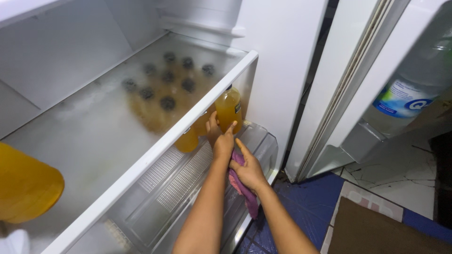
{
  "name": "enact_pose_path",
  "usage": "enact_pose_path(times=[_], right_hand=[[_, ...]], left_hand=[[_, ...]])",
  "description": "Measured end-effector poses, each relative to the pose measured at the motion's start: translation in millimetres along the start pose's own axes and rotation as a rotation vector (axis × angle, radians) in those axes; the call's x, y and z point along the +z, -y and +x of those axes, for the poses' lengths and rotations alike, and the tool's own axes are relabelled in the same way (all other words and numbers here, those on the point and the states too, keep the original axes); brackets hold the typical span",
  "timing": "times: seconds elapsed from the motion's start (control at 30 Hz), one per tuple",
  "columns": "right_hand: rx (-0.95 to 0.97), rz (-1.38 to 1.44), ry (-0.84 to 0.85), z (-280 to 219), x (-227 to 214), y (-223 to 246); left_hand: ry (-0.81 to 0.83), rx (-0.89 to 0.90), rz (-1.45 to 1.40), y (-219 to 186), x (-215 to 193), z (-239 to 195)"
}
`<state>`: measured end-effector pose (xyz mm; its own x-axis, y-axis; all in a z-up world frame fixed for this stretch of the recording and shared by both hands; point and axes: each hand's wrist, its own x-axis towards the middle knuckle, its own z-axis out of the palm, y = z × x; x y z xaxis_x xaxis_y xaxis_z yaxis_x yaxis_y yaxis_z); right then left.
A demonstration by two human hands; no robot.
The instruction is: The person wipes several yellow liquid-filled bottles with a purple cloth and places them into the refrigerator. They then remove the bottles from the refrigerator and arrange them on a table.
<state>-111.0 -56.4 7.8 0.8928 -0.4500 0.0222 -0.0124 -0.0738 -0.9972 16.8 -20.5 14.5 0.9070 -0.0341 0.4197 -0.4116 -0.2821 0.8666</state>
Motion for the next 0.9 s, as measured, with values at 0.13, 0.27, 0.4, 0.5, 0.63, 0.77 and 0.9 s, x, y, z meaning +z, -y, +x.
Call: enact_pose_path(times=[0.13, 0.27, 0.4, 0.5, 0.63, 0.77, 0.9], right_hand=[[0.001, 0.05, -0.028, -0.5, 4.1, -3.3], [-0.019, 0.04, -0.039, -1.1, 5.0, -7.2], [-0.212, -0.032, -0.047, -5.9, 4.0, -1.7], [0.188, 0.256, 0.032, -15.2, 4.9, 5.8], [0.177, 0.295, 0.043, -25.3, 2.4, 14.4], [0.292, 0.298, -0.016, -24.3, -6.3, -1.2], [-0.025, 0.104, -0.292, -14.4, -32.0, -26.1]], left_hand=[[0.034, 0.002, 0.003, -1.0, 7.0, 2.6], [0.043, 0.031, 0.041, -0.4, 11.2, 4.8], [0.061, -0.006, 0.058, 3.9, 12.2, 5.0], [0.055, 0.055, 0.072, 16.0, 14.6, 1.5], [0.077, 0.028, 0.151, 32.9, 19.6, -1.2], [0.13, 0.106, 0.203, 43.3, 21.0, -11.6], [0.258, 0.018, 0.207, 30.2, 15.8, -10.4]])
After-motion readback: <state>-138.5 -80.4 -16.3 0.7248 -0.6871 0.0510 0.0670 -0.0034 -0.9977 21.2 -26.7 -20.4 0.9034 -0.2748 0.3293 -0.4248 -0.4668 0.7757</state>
